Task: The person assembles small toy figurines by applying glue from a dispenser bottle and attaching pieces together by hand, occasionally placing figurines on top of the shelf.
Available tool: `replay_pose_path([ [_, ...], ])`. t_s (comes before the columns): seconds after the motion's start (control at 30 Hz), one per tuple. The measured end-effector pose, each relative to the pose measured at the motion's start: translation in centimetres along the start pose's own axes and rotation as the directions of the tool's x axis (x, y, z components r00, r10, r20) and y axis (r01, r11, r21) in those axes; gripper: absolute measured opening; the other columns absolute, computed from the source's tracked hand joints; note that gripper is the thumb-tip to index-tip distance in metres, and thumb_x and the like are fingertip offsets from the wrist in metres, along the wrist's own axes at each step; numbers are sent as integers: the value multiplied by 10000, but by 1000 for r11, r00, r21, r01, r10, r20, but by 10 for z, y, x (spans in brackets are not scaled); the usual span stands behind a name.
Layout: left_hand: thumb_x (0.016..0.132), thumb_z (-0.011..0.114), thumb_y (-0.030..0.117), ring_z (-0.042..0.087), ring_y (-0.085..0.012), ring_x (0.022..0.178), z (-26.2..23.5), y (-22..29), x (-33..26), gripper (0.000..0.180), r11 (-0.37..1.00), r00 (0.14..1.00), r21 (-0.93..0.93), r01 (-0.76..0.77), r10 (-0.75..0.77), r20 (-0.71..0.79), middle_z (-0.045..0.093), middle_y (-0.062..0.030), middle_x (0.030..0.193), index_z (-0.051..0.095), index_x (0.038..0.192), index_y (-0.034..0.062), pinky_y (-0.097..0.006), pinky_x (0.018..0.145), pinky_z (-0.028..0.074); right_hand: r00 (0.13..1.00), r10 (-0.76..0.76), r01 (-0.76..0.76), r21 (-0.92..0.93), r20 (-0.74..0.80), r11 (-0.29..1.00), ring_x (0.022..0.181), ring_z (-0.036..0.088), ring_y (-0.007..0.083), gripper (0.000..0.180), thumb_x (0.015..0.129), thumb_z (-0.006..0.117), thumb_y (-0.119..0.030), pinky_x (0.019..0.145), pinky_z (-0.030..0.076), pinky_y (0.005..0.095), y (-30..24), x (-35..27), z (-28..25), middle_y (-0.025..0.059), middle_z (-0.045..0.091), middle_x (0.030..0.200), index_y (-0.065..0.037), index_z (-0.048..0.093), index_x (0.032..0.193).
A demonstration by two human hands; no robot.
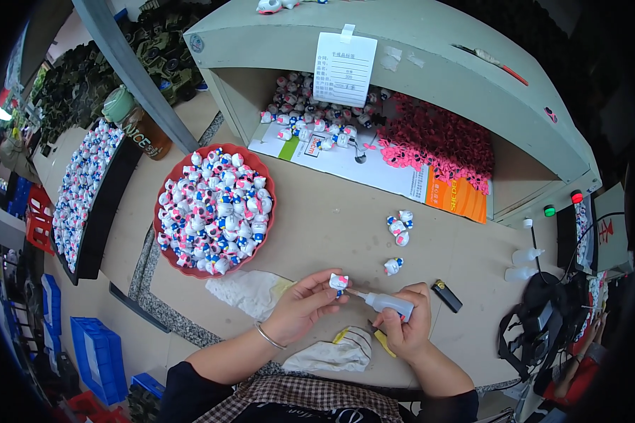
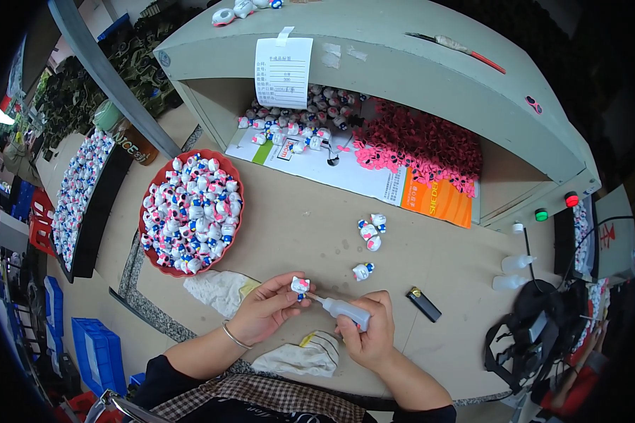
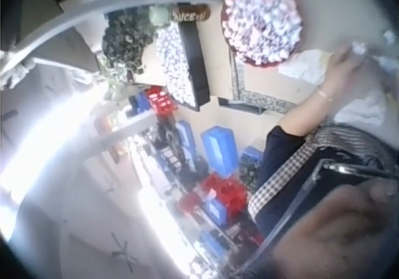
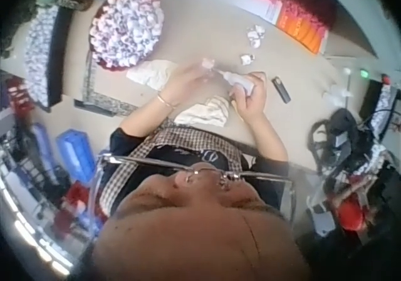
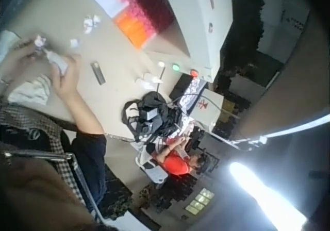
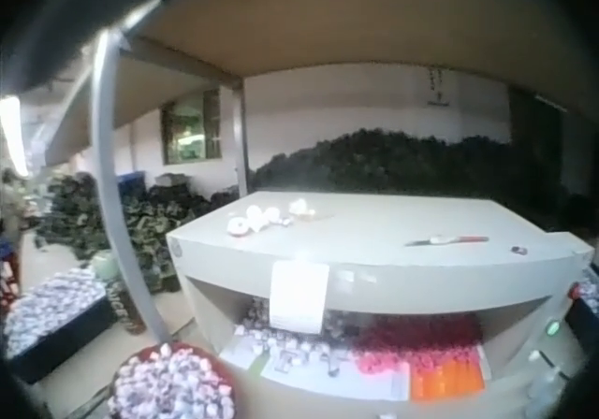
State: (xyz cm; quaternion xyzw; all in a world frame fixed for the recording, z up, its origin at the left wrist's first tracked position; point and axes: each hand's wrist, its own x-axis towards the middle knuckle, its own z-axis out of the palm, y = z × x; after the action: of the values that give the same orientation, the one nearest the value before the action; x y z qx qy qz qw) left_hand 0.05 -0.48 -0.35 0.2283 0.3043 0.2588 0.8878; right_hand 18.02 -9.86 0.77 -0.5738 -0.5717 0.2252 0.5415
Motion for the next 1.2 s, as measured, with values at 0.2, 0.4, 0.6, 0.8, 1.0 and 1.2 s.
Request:
replay_pose_path([
  [0.2, 856, 492, 29, 577, -176, 946, 0, -1, 0, 336, 1000, 1000, -9, 1, -1, 10, 525, -134, 1144, 475, 1189, 70, -226, 738, 498, 1000, -7, 7, -42, -3, 999, 709, 465, 184, 230, 786, 580, -58, 505, 431, 252, 1, 2, -1, 128, 473, 813, 8, 440, 955],
  [0.4, 855, 493, 27, 579, -178, 945, 0, 0, 0, 331, 1000, 1000, -22, 1, -1, 0, 528, -133, 1137, 482, 1182, 73, -224, 736, 498, 1000, -11, 10, -61, -21, 998, 716, 458, 196, 231, 781, 588, -64, 531, 420, 269, 3, 2, -2, 120, 481, 792, 4, 442, 947],
  [0.6, 852, 500, 24, 579, -174, 946, 1, 0, -1, 334, 1000, 1000, -16, -20, 20, -13, 535, -128, 1131, 488, 1180, 84, -217, 735, 496, 999, -29, 26, -118, -19, 993, 710, 450, 210, 243, 767, 602, -65, 558, 404, 287, 4, -1, -5, 117, 488, 786, -2, 447, 944],
  [0.8, 842, 511, 9, 578, -168, 945, 0, -1, -1, 346, 998, 998, -19, -53, 52, -27, 545, -118, 1124, 492, 1179, 85, -213, 736, 493, 999, -35, 35, -143, 2, 989, 709, 448, 215, 240, 762, 604, -62, 572, 396, 295, 1, 0, -6, 111, 511, 777, -8, 448, 936],
  [1.0, 840, 510, 3, 578, -168, 940, 2, -1, -2, 349, 998, 998, 16, -54, 54, -24, 557, -96, 1110, 490, 1180, 79, -218, 728, 492, 1000, -2, 4, -91, 28, 996, 721, 454, 202, 209, 777, 584, -61, 572, 397, 291, 0, 0, -5, 103, 523, 780, -9, 447, 926],
  [1.2, 838, 519, 12, 583, -167, 926, 5, -1, -3, 347, 997, 998, 64, -49, 51, -30, 568, -68, 1081, 488, 1178, 72, -224, 712, 487, 998, 51, -51, -11, -39, 999, 732, 457, 192, 197, 790, 576, -76, 580, 405, 282, -2, 0, 0, 107, 494, 799, -4, 448, 921],
])
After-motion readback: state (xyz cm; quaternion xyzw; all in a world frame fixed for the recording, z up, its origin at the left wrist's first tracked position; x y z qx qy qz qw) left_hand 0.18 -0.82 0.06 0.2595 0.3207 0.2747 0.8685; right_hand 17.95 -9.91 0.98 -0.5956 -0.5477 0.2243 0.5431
